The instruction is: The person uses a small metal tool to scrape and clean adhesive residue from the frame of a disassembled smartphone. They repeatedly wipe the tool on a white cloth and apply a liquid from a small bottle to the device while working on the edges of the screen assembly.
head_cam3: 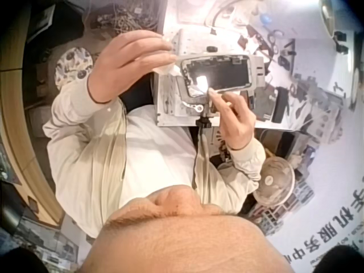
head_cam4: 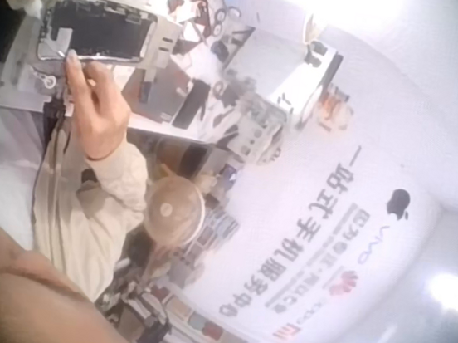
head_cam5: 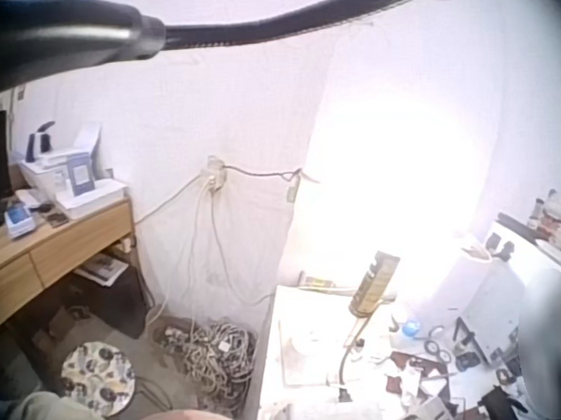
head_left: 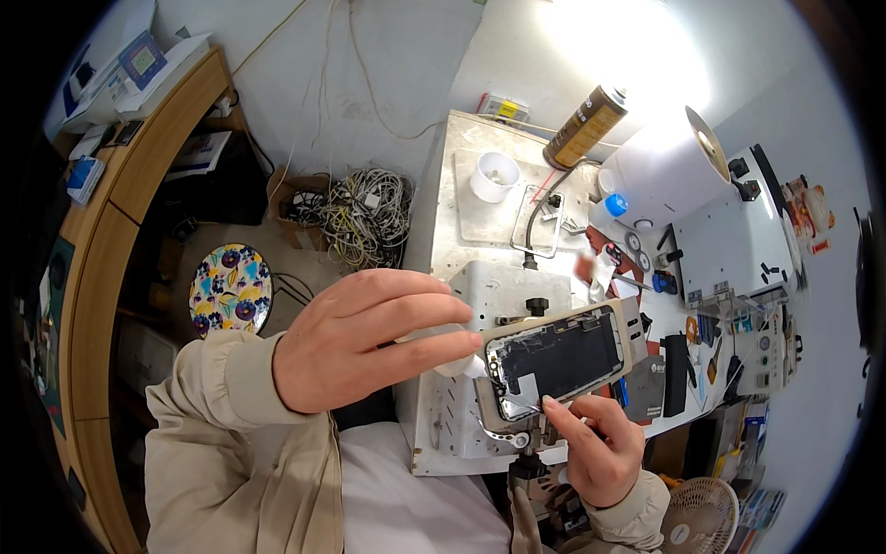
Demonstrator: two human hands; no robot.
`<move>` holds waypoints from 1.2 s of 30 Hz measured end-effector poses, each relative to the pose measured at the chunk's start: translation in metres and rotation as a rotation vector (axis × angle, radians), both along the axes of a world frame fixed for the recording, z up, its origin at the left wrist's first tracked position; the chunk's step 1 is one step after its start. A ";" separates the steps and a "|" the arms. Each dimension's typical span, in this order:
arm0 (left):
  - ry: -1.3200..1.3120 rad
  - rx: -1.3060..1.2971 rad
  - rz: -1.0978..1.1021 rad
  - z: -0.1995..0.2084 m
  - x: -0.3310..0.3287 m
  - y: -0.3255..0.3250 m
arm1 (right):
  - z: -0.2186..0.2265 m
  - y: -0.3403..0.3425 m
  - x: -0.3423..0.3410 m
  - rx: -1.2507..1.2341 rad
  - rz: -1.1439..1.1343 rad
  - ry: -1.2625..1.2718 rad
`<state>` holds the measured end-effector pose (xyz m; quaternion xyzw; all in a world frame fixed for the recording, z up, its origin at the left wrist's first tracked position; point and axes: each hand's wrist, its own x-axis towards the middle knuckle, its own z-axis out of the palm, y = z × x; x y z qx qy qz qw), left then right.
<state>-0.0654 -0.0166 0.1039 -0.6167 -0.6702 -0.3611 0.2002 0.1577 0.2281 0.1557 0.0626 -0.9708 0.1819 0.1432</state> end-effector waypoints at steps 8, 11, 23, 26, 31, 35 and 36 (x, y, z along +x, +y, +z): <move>-0.001 -0.010 0.008 0.001 0.000 0.001 | -0.002 0.002 0.001 -0.001 0.011 0.009; -0.008 -0.009 0.010 0.001 0.001 0.000 | -0.001 0.001 0.003 0.086 0.019 0.023; -0.011 -0.004 -0.007 0.001 0.000 0.003 | -0.005 -0.001 0.006 0.184 -0.005 0.066; 0.007 -0.018 -0.028 -0.001 -0.002 0.001 | -0.002 -0.004 0.008 0.231 -0.006 0.058; 0.003 -0.019 -0.025 -0.001 -0.002 0.000 | -0.008 -0.003 0.006 0.096 -0.014 0.060; -0.033 0.003 0.005 0.001 0.001 0.002 | -0.008 -0.002 0.004 0.036 -0.012 0.045; -0.033 0.002 0.005 0.001 0.001 0.002 | -0.008 -0.002 0.004 0.029 -0.013 0.038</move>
